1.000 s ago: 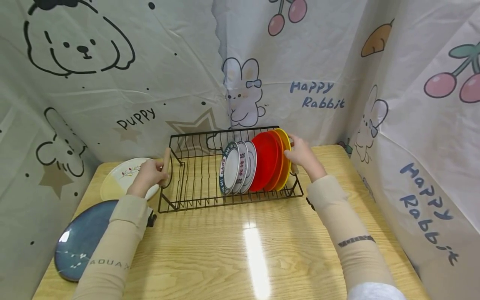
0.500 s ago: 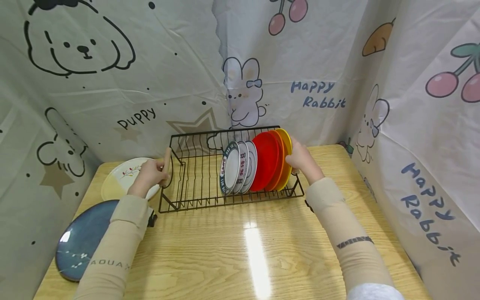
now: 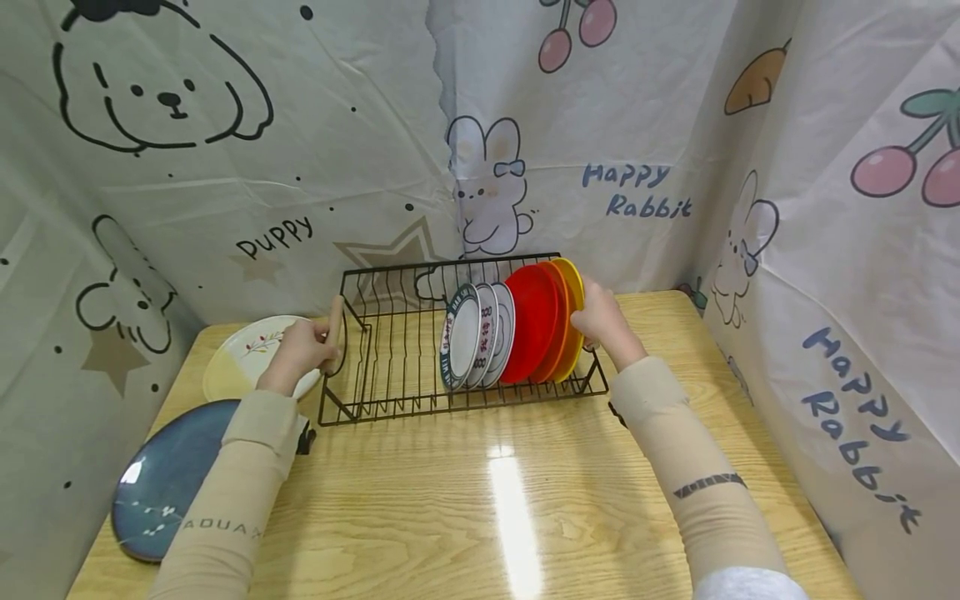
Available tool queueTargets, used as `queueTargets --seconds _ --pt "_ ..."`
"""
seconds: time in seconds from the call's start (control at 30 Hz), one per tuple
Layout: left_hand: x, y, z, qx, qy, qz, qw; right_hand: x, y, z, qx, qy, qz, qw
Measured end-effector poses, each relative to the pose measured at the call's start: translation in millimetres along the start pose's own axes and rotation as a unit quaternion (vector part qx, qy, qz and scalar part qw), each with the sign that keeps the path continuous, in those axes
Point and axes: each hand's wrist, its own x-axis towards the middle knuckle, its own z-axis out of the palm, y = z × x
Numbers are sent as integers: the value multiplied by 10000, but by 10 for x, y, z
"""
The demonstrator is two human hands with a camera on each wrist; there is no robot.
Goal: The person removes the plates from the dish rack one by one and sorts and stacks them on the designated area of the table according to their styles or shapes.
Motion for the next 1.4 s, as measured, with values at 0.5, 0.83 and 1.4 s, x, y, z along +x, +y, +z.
queueTargets --seconds 0.5,0.83,1.4 --pt "-3 -4 13 -25 39 6 10000 2 -144 -128 -426 410 199 9981" --pt "-5 -9 0 5 64 80 9999 -93 -264 -374 -703 705 212 9948" --pt "-1 -33 0 123 164 208 9996 -211 -123 -572 262 2746 94 9612"
